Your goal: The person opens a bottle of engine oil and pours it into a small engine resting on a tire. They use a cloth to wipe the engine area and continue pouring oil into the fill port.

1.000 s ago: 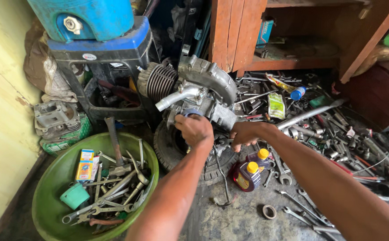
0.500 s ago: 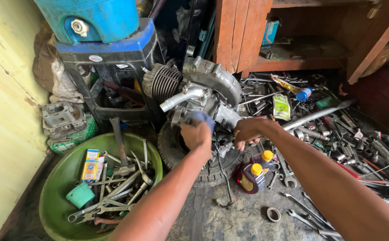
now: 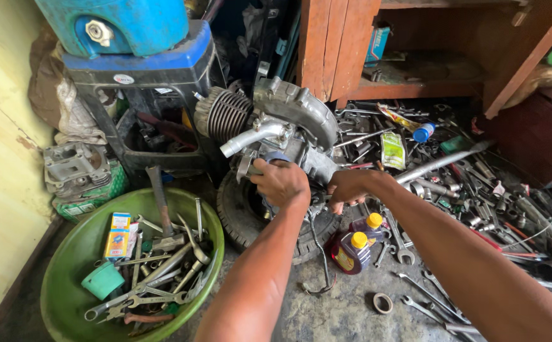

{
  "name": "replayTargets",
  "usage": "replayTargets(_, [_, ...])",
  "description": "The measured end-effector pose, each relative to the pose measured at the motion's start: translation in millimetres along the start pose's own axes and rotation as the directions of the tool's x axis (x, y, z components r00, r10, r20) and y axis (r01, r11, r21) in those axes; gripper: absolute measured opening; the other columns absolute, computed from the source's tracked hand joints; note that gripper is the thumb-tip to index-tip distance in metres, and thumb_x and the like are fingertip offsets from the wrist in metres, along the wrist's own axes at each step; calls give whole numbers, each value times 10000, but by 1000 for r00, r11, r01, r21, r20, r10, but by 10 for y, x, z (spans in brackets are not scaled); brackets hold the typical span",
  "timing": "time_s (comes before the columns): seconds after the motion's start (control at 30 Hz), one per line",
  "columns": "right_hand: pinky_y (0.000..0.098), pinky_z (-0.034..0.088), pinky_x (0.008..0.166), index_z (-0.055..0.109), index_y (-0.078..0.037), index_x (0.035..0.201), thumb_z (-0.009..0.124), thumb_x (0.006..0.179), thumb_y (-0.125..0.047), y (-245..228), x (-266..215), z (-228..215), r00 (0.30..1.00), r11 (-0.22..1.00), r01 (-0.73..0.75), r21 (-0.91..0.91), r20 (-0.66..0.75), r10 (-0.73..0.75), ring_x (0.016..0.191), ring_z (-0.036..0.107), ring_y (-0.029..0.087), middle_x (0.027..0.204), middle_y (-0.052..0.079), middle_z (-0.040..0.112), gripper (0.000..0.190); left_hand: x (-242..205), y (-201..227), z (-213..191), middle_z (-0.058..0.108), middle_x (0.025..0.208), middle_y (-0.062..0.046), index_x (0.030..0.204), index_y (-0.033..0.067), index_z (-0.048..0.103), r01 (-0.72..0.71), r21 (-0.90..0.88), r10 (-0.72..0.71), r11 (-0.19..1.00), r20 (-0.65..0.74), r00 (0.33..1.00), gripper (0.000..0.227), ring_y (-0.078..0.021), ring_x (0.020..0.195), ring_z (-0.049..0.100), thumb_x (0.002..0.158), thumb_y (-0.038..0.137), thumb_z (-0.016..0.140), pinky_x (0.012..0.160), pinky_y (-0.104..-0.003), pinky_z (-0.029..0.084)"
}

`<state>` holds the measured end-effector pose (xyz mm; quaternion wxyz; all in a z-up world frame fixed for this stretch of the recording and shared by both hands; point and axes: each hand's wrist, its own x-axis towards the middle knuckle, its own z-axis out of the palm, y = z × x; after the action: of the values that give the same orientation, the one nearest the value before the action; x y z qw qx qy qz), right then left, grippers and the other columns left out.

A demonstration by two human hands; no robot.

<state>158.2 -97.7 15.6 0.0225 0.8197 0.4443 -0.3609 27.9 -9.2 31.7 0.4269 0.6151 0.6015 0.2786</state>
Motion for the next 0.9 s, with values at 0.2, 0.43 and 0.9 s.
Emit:
replayTargets(0.2, [367, 552, 643, 777, -105, 978, 815, 718, -292, 41, 12, 9, 999, 997, -47, -65, -12, 46, 746, 654, 214, 848, 86, 708, 323, 133, -32, -36, 618, 1189, -270, 1244, -30, 454, 95, -83, -97, 992, -20, 995, 397, -456, 1016, 697, 1007, 288, 480, 853, -539, 596])
replayTargets(0.43, [365, 525, 596, 789, -116, 984, 795, 729, -295, 74, -37, -20, 999, 995, -35, -91, -30, 32, 702, 633, 202, 814, 70, 698, 313, 453, -519, -295, 687, 1184, -246, 1166, 0, 648, -143, 256, 84, 956, 228, 970, 480, -396, 1088, 705, 850, 359, 678, 935, -483, 592])
replayTargets(0.9, [333, 474, 562, 785, -95, 1023, 789, 756, -255, -2, -67, -128, 998, 1000, -16, -5, -67, 16, 666, 592, 187, 851, 93, 739, 311, 193, -197, -301, 721, 1005, -232, 1002, 13, 679, 46, -329, -1, 943, 136, 991, 403, -380, 886, 758, 986, 392, 542, 798, -502, 628])
